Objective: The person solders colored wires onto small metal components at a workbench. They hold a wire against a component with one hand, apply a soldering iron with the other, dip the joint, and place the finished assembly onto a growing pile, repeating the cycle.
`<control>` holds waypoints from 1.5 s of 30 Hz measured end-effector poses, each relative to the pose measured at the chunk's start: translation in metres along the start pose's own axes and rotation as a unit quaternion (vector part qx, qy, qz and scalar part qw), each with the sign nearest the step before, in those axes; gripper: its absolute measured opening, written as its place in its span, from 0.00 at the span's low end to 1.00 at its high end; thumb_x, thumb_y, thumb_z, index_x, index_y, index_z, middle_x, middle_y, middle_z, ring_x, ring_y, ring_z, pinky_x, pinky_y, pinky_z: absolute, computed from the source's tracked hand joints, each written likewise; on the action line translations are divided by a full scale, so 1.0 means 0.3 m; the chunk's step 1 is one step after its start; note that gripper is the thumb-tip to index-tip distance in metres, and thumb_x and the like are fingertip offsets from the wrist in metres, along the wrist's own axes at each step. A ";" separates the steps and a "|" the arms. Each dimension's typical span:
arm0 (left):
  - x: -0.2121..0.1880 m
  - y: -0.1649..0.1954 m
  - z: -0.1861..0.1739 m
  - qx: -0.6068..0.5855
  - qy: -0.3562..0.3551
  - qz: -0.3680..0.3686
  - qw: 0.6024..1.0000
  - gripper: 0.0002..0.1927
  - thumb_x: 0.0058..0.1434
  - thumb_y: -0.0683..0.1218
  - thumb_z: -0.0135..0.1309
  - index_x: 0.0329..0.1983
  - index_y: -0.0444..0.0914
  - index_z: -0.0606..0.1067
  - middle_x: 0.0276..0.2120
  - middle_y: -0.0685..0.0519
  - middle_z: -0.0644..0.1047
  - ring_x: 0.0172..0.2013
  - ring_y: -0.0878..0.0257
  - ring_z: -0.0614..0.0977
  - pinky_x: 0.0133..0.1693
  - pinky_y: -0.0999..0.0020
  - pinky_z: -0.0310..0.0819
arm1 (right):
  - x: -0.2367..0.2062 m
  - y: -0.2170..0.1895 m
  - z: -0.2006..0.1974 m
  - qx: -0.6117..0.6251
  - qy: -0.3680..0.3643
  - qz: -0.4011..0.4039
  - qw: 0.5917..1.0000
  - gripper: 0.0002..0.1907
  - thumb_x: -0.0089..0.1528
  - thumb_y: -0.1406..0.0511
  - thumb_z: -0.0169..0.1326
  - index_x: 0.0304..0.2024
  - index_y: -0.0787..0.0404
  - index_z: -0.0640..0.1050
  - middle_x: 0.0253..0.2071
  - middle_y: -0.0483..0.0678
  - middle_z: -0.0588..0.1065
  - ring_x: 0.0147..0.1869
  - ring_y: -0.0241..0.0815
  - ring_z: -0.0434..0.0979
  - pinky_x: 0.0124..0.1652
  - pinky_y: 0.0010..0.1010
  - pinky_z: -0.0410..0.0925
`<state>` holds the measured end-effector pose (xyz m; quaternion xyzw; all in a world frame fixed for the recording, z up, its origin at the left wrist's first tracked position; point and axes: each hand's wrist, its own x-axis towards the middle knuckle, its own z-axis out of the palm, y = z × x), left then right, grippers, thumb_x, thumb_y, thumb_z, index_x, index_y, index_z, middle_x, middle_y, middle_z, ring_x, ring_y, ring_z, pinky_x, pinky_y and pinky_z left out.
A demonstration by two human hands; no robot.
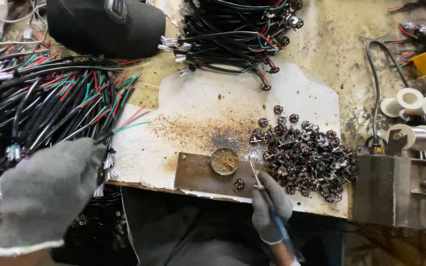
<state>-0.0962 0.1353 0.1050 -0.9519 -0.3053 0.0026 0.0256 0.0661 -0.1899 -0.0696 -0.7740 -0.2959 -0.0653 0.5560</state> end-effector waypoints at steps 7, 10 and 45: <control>-0.160 0.399 0.182 -0.609 -0.063 0.033 0.790 0.10 0.60 0.44 0.60 0.42 0.33 0.81 0.30 0.49 0.85 0.30 0.67 0.85 0.32 0.70 0.80 | -0.001 -0.089 -0.024 0.319 -0.118 0.174 0.924 0.16 0.70 0.69 0.53 0.60 0.63 0.73 0.43 0.58 0.83 0.35 0.38 0.82 0.33 0.25 0.71; -0.256 0.576 0.297 -0.753 -0.148 0.084 0.635 0.16 0.64 0.39 0.53 0.54 0.29 0.73 0.41 0.47 0.81 0.43 0.64 0.81 0.44 0.68 0.77 | -0.073 -0.130 -0.073 0.282 -0.136 0.140 0.939 0.14 0.69 0.71 0.56 0.58 0.63 0.75 0.44 0.58 0.82 0.38 0.41 0.83 0.38 0.30 0.75; -0.281 0.552 0.474 -0.762 -0.083 0.056 0.639 0.10 0.65 0.44 0.50 0.45 0.33 0.73 0.29 0.50 0.77 0.29 0.59 0.80 0.35 0.67 0.77 | -0.102 -0.053 -0.053 0.169 -0.136 0.288 0.933 0.32 0.58 0.78 0.64 0.62 0.64 0.68 0.44 0.56 0.81 0.48 0.44 0.83 0.49 0.35 0.76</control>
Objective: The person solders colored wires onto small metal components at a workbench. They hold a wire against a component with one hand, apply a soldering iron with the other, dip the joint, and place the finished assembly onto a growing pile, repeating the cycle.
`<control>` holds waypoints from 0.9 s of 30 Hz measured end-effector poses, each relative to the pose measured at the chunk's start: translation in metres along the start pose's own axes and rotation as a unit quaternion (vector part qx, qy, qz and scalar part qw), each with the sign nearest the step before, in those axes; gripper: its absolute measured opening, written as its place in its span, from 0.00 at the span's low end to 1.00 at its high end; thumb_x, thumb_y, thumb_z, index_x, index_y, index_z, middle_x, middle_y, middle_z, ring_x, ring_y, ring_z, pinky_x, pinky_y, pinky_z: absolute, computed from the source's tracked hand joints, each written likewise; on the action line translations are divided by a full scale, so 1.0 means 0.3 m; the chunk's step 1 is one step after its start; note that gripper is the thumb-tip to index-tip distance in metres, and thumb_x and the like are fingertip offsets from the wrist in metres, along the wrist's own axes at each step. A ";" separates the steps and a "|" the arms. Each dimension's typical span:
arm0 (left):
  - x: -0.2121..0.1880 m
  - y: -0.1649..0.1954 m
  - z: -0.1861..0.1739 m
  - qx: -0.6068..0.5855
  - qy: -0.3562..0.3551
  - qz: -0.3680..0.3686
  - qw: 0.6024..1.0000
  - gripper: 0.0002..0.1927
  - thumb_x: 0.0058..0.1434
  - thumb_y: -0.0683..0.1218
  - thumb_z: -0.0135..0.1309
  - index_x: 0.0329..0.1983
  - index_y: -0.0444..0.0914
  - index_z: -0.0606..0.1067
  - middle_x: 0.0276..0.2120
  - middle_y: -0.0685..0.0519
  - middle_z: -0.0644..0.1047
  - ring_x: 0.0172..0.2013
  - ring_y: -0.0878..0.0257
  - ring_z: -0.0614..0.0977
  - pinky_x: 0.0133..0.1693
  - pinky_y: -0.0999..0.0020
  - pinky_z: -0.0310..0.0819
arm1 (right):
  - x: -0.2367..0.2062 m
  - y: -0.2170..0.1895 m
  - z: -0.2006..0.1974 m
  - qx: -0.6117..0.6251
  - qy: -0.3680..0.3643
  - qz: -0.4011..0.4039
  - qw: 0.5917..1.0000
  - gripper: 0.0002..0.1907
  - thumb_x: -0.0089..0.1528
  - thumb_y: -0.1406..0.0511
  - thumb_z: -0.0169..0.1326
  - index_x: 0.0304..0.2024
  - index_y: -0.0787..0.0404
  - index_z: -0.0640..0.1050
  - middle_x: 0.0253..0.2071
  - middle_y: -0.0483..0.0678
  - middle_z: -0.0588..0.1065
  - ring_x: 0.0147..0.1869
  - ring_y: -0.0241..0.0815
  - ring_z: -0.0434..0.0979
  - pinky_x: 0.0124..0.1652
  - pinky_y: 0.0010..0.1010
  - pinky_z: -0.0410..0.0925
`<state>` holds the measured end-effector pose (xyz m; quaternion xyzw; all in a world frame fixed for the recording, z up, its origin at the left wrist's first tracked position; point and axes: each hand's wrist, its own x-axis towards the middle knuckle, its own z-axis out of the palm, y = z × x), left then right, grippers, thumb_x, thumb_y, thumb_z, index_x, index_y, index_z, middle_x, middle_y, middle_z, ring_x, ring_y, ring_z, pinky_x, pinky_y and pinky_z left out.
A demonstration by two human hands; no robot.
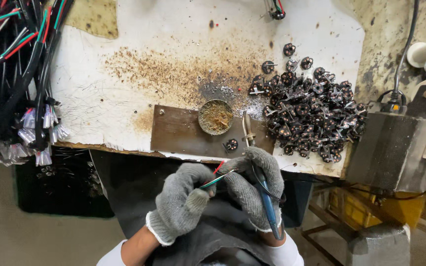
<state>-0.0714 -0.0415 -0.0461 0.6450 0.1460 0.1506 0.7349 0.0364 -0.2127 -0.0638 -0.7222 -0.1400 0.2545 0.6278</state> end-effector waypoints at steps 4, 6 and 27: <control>0.018 0.028 -0.007 0.065 -0.082 -0.026 0.994 0.11 0.70 0.44 0.52 0.31 0.37 0.75 0.27 0.50 0.76 0.30 0.60 0.79 0.36 0.68 0.76 | 0.001 -0.019 0.002 0.074 -0.017 0.007 0.997 0.30 0.61 0.79 0.60 0.63 0.64 0.66 0.46 0.56 0.82 0.49 0.43 0.83 0.46 0.33 0.76; 0.031 0.046 0.011 0.102 -0.007 -0.014 0.995 0.08 0.64 0.44 0.59 0.30 0.37 0.75 0.29 0.49 0.79 0.29 0.61 0.82 0.32 0.69 0.77 | 0.004 -0.025 -0.001 0.034 -0.032 -0.071 0.996 0.32 0.61 0.79 0.60 0.65 0.63 0.65 0.46 0.55 0.81 0.51 0.43 0.84 0.50 0.35 0.77; 0.255 0.033 -0.003 0.364 0.074 -0.071 0.926 0.07 0.59 0.46 0.60 0.31 0.37 0.78 0.27 0.48 0.80 0.28 0.54 0.82 0.32 0.61 0.75 | 0.071 0.021 0.001 -0.049 0.060 -0.160 0.984 0.29 0.67 0.78 0.55 0.66 0.59 0.60 0.53 0.57 0.80 0.46 0.43 0.84 0.45 0.29 0.79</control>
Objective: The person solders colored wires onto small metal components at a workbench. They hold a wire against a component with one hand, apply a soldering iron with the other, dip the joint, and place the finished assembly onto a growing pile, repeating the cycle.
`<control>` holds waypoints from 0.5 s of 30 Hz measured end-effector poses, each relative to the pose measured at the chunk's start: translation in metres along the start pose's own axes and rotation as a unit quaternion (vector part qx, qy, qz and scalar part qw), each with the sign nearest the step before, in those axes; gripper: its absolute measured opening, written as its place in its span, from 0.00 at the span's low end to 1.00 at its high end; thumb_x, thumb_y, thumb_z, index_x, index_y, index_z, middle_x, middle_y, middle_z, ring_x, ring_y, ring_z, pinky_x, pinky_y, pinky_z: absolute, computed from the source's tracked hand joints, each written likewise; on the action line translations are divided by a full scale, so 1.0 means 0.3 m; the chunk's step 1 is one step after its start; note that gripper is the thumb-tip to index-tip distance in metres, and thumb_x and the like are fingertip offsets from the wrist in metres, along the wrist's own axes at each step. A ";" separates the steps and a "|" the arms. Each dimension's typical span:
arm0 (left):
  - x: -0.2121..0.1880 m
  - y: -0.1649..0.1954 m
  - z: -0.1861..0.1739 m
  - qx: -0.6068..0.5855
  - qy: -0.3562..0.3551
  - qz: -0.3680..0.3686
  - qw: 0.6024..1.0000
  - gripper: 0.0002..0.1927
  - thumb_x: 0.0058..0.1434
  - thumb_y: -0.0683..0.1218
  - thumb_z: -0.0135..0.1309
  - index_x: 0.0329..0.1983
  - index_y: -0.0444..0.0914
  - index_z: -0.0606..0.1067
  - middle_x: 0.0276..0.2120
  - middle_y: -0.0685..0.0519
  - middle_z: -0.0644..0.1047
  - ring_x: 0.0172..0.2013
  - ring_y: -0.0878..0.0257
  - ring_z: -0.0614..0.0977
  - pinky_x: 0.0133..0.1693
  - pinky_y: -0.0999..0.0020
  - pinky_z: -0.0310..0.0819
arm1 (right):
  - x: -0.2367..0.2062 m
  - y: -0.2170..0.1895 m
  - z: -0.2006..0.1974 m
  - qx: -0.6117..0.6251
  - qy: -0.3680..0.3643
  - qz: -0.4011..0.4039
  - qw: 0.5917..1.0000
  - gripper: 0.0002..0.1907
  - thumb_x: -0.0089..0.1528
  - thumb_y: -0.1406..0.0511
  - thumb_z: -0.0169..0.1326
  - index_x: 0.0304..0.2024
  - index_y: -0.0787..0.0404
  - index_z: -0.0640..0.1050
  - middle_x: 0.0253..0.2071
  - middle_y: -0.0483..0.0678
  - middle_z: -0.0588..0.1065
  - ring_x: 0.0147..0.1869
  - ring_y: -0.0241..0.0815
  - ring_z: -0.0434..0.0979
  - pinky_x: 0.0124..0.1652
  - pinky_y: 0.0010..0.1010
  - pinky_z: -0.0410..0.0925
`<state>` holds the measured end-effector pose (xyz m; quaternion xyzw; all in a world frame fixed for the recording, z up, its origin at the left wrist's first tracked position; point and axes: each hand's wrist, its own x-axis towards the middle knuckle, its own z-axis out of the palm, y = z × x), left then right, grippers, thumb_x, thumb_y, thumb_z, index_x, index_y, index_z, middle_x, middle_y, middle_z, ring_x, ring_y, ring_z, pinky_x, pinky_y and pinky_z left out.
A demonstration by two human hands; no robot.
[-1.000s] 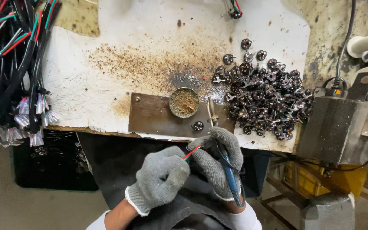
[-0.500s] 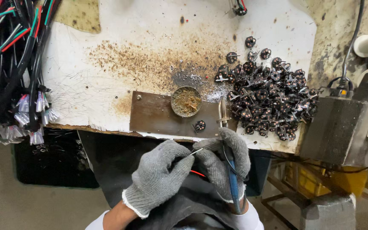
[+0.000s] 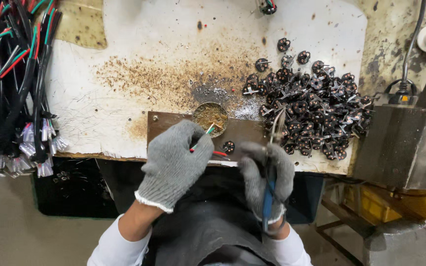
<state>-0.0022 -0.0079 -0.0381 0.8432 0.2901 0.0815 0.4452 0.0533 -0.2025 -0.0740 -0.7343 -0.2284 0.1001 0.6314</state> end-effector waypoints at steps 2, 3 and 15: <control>0.030 0.006 0.004 0.024 -0.020 -0.011 0.999 0.08 0.58 0.47 0.61 0.29 0.37 0.78 0.26 0.47 0.80 0.28 0.52 0.83 0.32 0.59 0.75 | 0.057 0.007 0.001 -0.016 -0.005 0.000 1.000 0.27 0.65 0.77 0.54 0.64 0.62 0.62 0.53 0.59 0.77 0.49 0.46 0.82 0.47 0.33 0.77; 0.045 0.019 0.000 0.021 -0.030 -0.011 0.999 0.09 0.57 0.48 0.62 0.28 0.37 0.77 0.25 0.47 0.79 0.28 0.52 0.83 0.31 0.58 0.75 | 0.079 0.007 0.002 -0.007 -0.014 -0.020 1.000 0.25 0.64 0.77 0.54 0.62 0.63 0.64 0.52 0.60 0.76 0.52 0.48 0.80 0.49 0.34 0.76; -0.054 0.049 -0.054 -0.063 -0.004 -0.023 0.998 0.06 0.57 0.43 0.62 0.35 0.36 0.79 0.36 0.49 0.82 0.32 0.60 0.85 0.36 0.67 0.80 | 0.144 -0.085 0.066 -0.294 -0.074 -0.125 0.945 0.13 0.61 0.66 0.65 0.46 0.60 0.78 0.33 0.51 0.78 0.35 0.52 0.78 0.36 0.39 0.70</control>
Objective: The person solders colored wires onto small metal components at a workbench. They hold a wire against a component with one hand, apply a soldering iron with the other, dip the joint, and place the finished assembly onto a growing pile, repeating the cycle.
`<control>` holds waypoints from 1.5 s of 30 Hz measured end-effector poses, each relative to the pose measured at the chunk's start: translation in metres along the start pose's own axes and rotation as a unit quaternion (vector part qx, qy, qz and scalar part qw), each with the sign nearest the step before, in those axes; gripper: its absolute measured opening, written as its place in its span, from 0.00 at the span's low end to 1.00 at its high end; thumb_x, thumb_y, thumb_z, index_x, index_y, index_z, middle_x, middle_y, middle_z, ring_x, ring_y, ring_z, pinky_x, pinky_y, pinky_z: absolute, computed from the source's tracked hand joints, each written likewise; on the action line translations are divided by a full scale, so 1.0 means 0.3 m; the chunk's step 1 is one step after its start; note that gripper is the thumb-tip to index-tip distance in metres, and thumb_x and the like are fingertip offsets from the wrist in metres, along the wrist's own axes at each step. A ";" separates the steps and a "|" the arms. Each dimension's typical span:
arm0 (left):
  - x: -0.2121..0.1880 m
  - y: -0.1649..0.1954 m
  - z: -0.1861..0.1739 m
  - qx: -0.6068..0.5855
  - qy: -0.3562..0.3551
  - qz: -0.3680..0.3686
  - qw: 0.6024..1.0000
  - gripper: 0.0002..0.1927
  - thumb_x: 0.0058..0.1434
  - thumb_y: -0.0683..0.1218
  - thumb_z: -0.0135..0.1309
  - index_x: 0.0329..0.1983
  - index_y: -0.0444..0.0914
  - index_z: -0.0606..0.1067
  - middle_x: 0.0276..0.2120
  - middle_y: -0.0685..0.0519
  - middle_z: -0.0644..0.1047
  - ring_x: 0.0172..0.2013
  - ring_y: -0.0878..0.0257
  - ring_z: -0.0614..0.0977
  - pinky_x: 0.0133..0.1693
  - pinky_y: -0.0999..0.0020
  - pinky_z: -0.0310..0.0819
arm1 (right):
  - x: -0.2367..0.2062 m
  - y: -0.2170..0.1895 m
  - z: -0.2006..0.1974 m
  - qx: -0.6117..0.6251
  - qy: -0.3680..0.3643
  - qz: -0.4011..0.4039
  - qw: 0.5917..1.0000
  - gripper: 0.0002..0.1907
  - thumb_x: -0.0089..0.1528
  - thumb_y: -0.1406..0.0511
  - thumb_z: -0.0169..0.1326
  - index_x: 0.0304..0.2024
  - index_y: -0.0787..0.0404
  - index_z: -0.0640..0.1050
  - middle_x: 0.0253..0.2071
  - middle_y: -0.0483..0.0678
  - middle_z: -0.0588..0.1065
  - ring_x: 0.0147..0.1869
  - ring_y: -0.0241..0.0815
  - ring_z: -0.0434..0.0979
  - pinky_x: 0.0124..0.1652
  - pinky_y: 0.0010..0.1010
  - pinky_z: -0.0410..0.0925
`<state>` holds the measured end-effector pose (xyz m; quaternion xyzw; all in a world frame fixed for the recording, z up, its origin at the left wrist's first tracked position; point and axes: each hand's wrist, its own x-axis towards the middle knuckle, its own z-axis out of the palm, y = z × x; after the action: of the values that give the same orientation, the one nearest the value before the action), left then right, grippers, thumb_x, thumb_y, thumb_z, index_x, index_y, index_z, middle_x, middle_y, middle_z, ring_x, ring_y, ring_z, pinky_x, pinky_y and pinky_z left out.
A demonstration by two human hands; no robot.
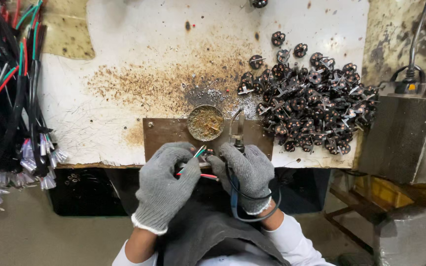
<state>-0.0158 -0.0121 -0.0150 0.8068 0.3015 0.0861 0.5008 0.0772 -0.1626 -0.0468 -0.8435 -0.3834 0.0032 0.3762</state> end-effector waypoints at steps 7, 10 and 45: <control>-0.016 -0.120 0.009 -0.026 -0.025 0.041 0.999 0.06 0.57 0.43 0.62 0.34 0.36 0.78 0.41 0.49 0.82 0.34 0.59 0.86 0.34 0.68 0.81 | -0.132 0.055 -0.040 0.331 0.034 0.159 0.929 0.14 0.67 0.59 0.60 0.48 0.60 0.75 0.42 0.55 0.76 0.41 0.38 0.79 0.36 0.29 0.76; -0.015 -0.114 0.005 -0.012 -0.008 0.066 0.998 0.07 0.56 0.44 0.63 0.34 0.37 0.77 0.41 0.47 0.80 0.35 0.55 0.85 0.34 0.66 0.80 | -0.190 0.124 -0.027 0.369 0.038 0.178 0.911 0.15 0.64 0.53 0.60 0.39 0.57 0.84 0.32 0.46 0.81 0.33 0.35 0.82 0.36 0.25 0.72; -0.039 -0.095 0.023 0.028 0.003 0.068 0.997 0.07 0.56 0.46 0.63 0.32 0.39 0.77 0.33 0.52 0.78 0.29 0.55 0.82 0.31 0.63 0.76 | -0.282 0.202 0.021 0.200 0.030 0.119 0.972 0.17 0.64 0.50 0.58 0.39 0.55 0.84 0.38 0.45 0.81 0.45 0.46 0.83 0.55 0.39 0.73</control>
<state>-0.0335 -0.0149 -0.0410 0.8386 0.2500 0.1139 0.4703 0.0546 -0.2392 -0.1140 -0.7904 -0.2606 0.0990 0.5455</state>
